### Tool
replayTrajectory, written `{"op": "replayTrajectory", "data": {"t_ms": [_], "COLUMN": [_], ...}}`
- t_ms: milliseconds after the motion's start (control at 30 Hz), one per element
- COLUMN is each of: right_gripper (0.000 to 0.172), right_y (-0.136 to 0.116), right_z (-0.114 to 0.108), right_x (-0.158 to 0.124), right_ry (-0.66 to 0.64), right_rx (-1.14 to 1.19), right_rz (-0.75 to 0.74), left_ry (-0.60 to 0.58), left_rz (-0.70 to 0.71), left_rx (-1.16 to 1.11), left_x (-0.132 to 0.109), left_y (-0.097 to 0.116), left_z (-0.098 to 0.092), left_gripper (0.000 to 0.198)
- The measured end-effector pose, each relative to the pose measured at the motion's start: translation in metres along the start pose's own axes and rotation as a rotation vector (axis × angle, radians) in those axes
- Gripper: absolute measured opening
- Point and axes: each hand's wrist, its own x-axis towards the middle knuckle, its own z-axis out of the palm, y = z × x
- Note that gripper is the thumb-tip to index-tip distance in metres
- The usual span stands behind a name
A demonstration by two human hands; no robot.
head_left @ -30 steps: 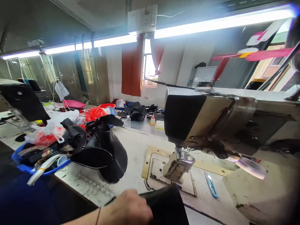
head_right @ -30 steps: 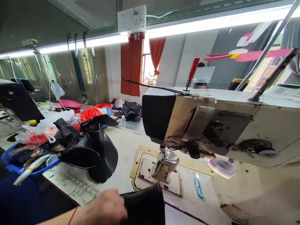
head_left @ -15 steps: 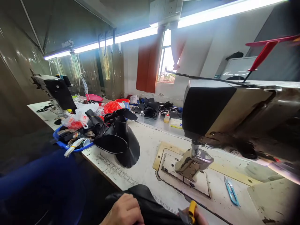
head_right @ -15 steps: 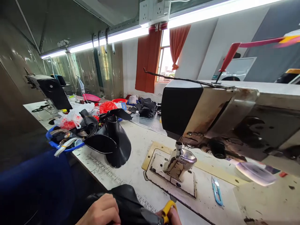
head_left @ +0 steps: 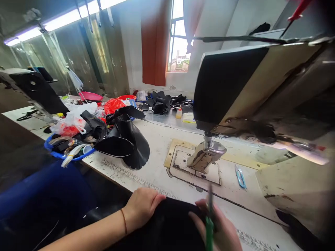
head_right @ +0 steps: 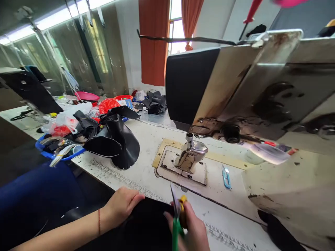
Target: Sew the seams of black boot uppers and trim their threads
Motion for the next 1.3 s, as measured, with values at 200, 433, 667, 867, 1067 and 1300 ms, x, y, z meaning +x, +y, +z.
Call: {"op": "replayTrajectory", "data": {"t_ms": [200, 433, 667, 867, 1067, 1300], "right_gripper": [0.028, 0.022, 0.016, 0.012, 0.007, 0.006], "right_y": [0.031, 0.043, 0.062, 0.063, 0.062, 0.061], "right_z": [0.016, -0.044, -0.122, -0.115, -0.108, -0.112], "right_x": [0.014, 0.009, 0.017, 0.041, 0.049, 0.053], "right_ry": [-0.109, -0.172, -0.555, -0.727, -0.79, -0.85], "right_rx": [-0.004, -0.227, -0.759, -0.899, -0.94, -0.988], "right_rz": [0.201, 0.02, -0.197, -0.233, -0.241, -0.283], "left_ry": [-0.016, -0.046, -0.234, -0.052, 0.131, 0.036], "left_rz": [0.281, 0.526, 0.484, 0.48, 0.515, 0.505], "left_rx": [0.008, -0.166, -0.376, -0.366, -0.262, -0.316], "left_x": [0.039, 0.064, 0.066, 0.065, 0.063, 0.063], "left_y": [0.016, 0.028, 0.025, 0.031, 0.035, 0.033], "left_z": [0.067, 0.111, 0.097, 0.099, 0.109, 0.103], "left_gripper": [0.031, 0.043, 0.012, 0.02, 0.024, 0.024]}}
